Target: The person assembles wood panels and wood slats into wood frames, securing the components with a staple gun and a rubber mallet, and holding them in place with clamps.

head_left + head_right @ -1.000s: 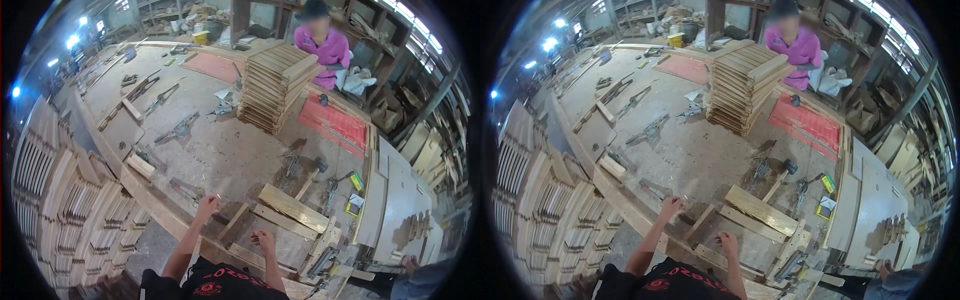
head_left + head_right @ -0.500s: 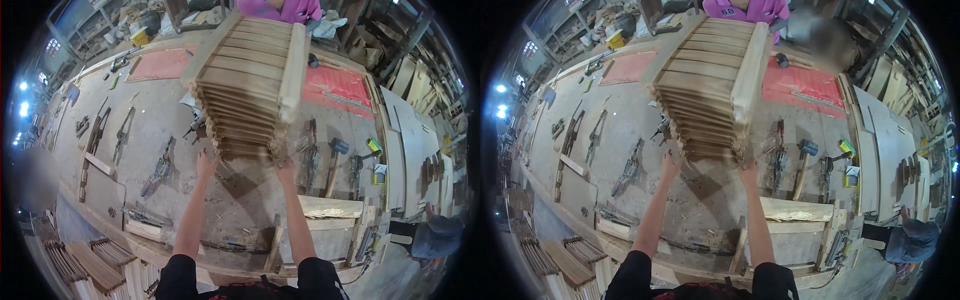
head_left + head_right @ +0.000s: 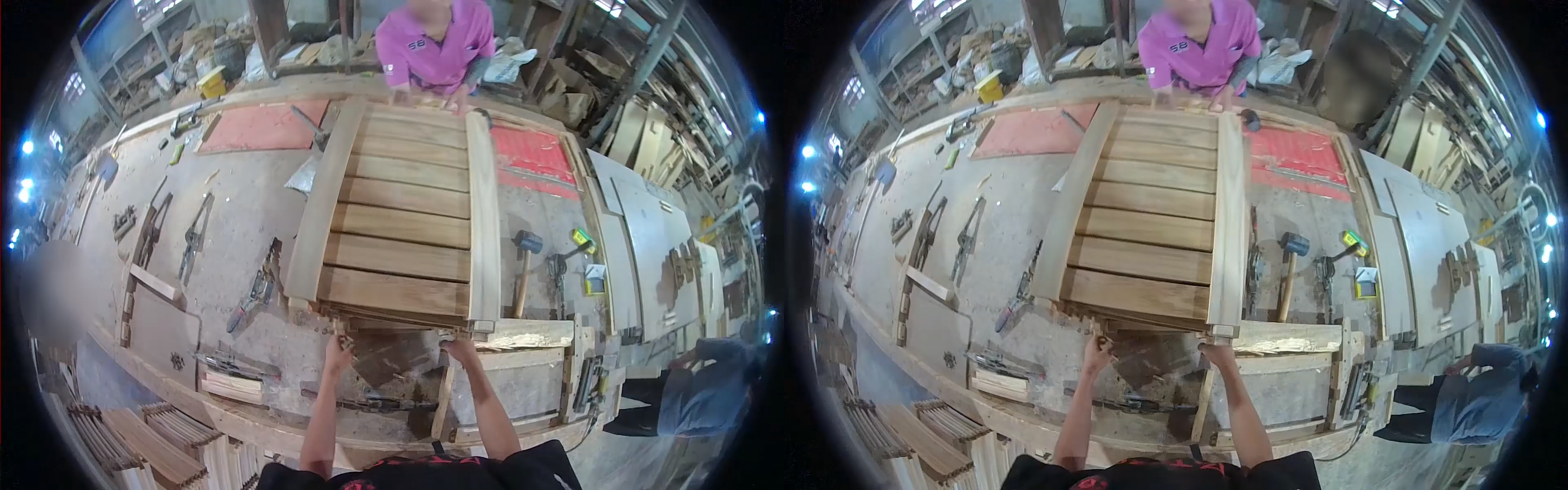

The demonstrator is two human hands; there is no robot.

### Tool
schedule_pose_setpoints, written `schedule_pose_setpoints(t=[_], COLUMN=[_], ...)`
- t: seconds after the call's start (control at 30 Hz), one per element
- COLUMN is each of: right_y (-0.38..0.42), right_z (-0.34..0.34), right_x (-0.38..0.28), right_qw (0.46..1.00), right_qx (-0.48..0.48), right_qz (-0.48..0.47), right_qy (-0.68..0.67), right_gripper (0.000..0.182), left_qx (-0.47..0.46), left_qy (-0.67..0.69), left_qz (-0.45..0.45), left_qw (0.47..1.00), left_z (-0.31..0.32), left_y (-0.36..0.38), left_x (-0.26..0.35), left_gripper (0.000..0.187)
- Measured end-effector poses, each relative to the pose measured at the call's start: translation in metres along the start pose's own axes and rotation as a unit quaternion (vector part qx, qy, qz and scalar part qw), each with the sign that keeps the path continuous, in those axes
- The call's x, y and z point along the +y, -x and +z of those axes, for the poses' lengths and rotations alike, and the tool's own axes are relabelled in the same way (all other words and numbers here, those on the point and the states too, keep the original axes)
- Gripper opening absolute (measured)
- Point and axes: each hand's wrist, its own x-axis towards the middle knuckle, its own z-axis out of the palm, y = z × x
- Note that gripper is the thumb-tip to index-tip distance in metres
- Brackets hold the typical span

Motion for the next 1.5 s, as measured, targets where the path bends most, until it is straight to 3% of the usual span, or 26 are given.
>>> schedule_pose_setpoints(t=[0.07, 0.13, 0.17, 0.2, 0.27, 0.3, 0.37, 0.4, 0.43, 0.47, 0.63, 0.73, 0.8, 0.87, 0.9, 0.93, 0.97, 1.0, 1.07, 1.17, 1.2, 1.3, 1.33, 1.43, 1.5], right_y=[0.031, 0.057, 0.067, 0.074, 0.093, 0.093, 0.044, 0.073, 0.039, 0.019, 0.027, 0.088, 0.120, 0.176, 0.195, 0.203, 0.227, 0.251, 0.272, 0.320, 0.321, 0.294, 0.283, 0.270, 0.277], right_z=[-0.033, -0.084, -0.111, -0.139, -0.213, -0.239, -0.244, -0.288, -0.268, -0.269, -0.295, -0.335, -0.339, -0.307, -0.284, -0.246, -0.229, -0.219, -0.189, -0.206, -0.214, -0.215, -0.202, -0.154, -0.125], right_x=[0.002, -0.006, -0.014, -0.034, -0.094, -0.120, -0.134, -0.180, -0.174, -0.180, -0.186, -0.175, -0.137, -0.094, -0.059, -0.023, 0.007, 0.036, 0.095, 0.141, 0.152, 0.194, 0.215, 0.270, 0.293], right_qw=[0.999, 0.976, 0.909, 0.883, 0.868, 0.875, 0.888, 0.968, 0.948, 0.981, 0.985, 0.974, 0.960, 0.933, 0.911, 0.884, 0.885, 0.927, 0.974, 0.959, 0.950, 0.933, 0.933, 0.973, 0.974], right_qx=[0.036, 0.091, 0.112, 0.205, 0.223, 0.224, 0.184, 0.107, 0.200, 0.099, 0.118, 0.157, 0.132, 0.230, 0.189, 0.264, 0.100, 0.057, -0.120, 0.016, 0.056, 0.160, 0.159, -0.020, -0.013], right_qz=[0.008, 0.074, 0.116, 0.094, 0.044, -0.070, -0.165, -0.113, -0.216, -0.160, -0.126, -0.113, -0.203, -0.155, -0.181, -0.214, -0.121, -0.100, -0.107, -0.267, -0.302, -0.319, -0.313, -0.227, -0.224], right_qy=[0.012, -0.184, -0.383, -0.411, -0.441, -0.424, -0.387, -0.197, -0.119, 0.052, -0.019, -0.116, -0.145, -0.228, -0.319, -0.320, -0.438, -0.357, -0.160, -0.096, -0.063, 0.045, 0.077, 0.029, 0.044], right_gripper=[0.037, 0.024, 0.020, 0.027, 0.047, 0.054, 0.064, 0.070, 0.070, 0.063, 0.046, 0.044, 0.050, 0.058, 0.063, 0.062, 0.063, 0.059, 0.049, 0.032, 0.031, 0.036, 0.038, 0.038, 0.039], left_qx=[0.004, 0.063, 0.093, 0.089, 0.071, 0.049, -0.002, -0.016, -0.027, -0.041, -0.115, -0.114, -0.005, 0.060, 0.110, 0.157, 0.202, 0.248, 0.322, 0.288, 0.259, 0.109, 0.124, 0.030, 0.015], left_qy=[0.124, -0.010, -0.076, -0.046, 0.005, 0.042, 0.111, 0.133, 0.157, 0.185, 0.377, 0.534, 0.606, 0.649, 0.629, 0.607, 0.583, 0.534, 0.425, 0.225, 0.213, 0.016, -0.011, -0.164, -0.310], left_qz=[-0.071, -0.025, -0.004, -0.009, -0.024, -0.010, 0.004, -0.001, -0.006, -0.009, 0.026, -0.056, 0.001, 0.030, 0.028, 0.024, 0.020, 0.005, -0.021, -0.027, -0.044, -0.046, 0.034, -0.016, -0.006], left_qw=[0.990, 0.998, 0.993, 0.995, 0.997, 0.998, 0.994, 0.991, 0.987, 0.982, 0.919, 0.836, 0.795, 0.758, 0.769, 0.779, 0.787, 0.808, 0.846, 0.930, 0.941, 0.993, 0.992, 0.986, 0.951], left_z=[-0.004, -0.017, -0.021, -0.022, -0.025, -0.022, -0.012, -0.004, 0.006, 0.016, 0.061, 0.095, 0.124, 0.163, 0.178, 0.192, 0.203, 0.209, 0.214, 0.220, 0.230, 0.240, 0.261, 0.279, 0.298], left_y=[0.000, 0.040, 0.069, 0.089, 0.121, 0.134, 0.157, 0.168, 0.175, 0.179, 0.179, 0.194, 0.210, 0.220, 0.226, 0.229, 0.237, 0.253, 0.276, 0.288, 0.288, 0.246, 0.242, 0.188, 0.169], left_x=[-0.066, -0.017, 0.016, 0.039, 0.078, 0.094, 0.128, 0.153, 0.180, 0.206, 0.297, 0.342, 0.341, 0.322, 0.297, 0.275, 0.260, 0.255, 0.256, 0.222, 0.217, 0.130, 0.133, 0.087, 0.074], left_gripper=[0.034, 0.030, 0.029, 0.026, 0.023, 0.023, 0.023, 0.024, 0.025, 0.028, 0.044, 0.048, 0.052, 0.058, 0.060, 0.062, 0.065, 0.064, 0.062, 0.053, 0.045, 0.045, 0.046, 0.050, 0.050])
